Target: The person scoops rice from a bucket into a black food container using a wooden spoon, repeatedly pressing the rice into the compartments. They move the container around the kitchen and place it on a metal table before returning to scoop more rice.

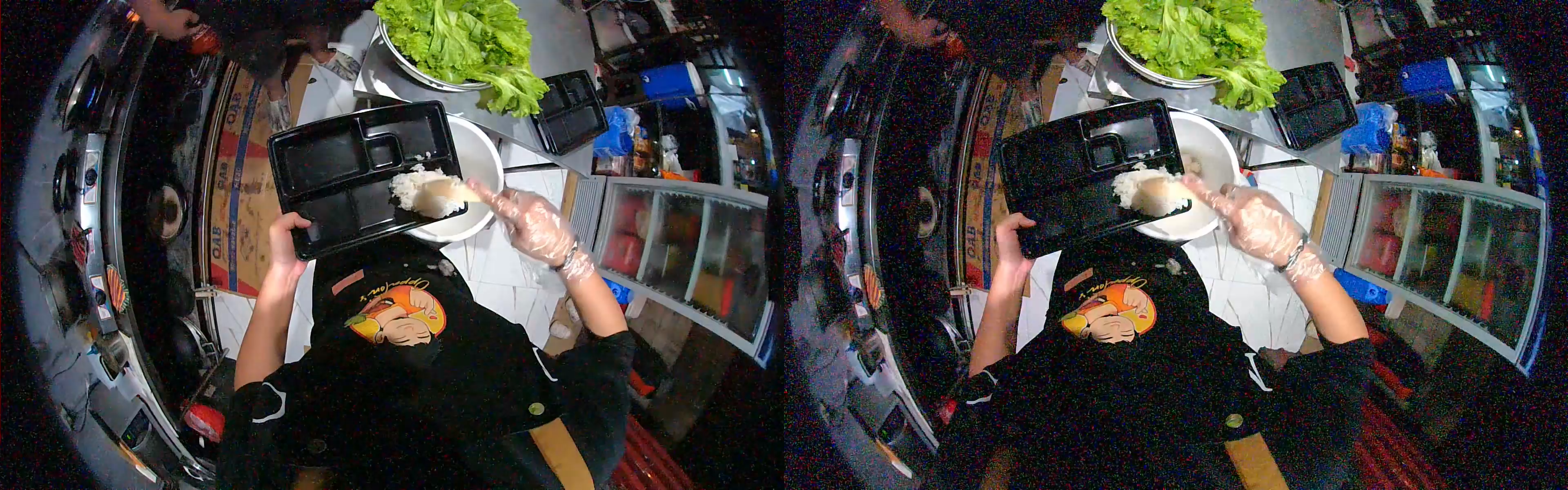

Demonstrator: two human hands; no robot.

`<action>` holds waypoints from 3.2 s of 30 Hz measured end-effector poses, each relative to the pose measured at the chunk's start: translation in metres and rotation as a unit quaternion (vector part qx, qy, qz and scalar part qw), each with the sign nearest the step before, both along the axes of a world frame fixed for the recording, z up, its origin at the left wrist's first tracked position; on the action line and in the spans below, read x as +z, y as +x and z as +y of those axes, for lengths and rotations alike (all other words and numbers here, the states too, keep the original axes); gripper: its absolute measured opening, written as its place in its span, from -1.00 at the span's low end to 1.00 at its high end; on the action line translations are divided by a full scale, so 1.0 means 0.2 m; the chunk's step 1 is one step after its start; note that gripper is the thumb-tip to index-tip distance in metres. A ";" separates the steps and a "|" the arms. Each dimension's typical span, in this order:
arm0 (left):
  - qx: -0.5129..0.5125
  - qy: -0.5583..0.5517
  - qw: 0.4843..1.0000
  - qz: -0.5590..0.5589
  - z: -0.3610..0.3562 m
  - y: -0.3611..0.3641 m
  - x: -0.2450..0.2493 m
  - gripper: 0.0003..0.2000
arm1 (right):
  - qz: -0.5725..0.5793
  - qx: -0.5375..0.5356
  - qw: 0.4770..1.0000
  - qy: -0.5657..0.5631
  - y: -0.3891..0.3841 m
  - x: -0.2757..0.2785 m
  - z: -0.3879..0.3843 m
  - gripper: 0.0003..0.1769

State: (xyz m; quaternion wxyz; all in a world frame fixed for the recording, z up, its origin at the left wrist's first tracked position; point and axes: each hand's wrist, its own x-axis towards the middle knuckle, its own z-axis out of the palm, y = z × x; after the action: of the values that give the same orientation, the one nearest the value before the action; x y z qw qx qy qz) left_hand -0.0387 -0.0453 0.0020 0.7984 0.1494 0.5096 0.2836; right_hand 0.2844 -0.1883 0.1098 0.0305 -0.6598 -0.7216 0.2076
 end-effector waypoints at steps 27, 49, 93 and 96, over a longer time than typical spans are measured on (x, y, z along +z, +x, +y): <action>0.009 0.035 0.999 0.001 0.01 0.01 -0.05 -0.72 | 0.026 0.022 0.999 -0.027 0.01 -0.03 0.00 -0.17; 0.031 0.119 0.991 0.058 -0.09 -0.25 -0.23 -0.51 | -0.014 -0.248 0.968 0.016 0.16 -0.41 0.02 -0.78; 0.146 0.046 0.985 0.076 -0.16 -0.64 -0.39 -0.53 | -0.056 -0.233 0.958 -0.156 0.04 -1.21 0.45 -0.68; 0.179 0.005 0.977 0.117 -0.24 -0.56 -0.15 -0.67 | -0.141 -0.006 0.933 -0.332 0.07 -1.59 0.51 -0.64</action>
State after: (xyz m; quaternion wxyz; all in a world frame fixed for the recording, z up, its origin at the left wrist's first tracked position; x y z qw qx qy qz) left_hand -0.1516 -0.0931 -0.0272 0.6684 0.0918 0.6170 0.4052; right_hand 0.2986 -0.0860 -0.2075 -0.2908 -0.6592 -0.6045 0.3399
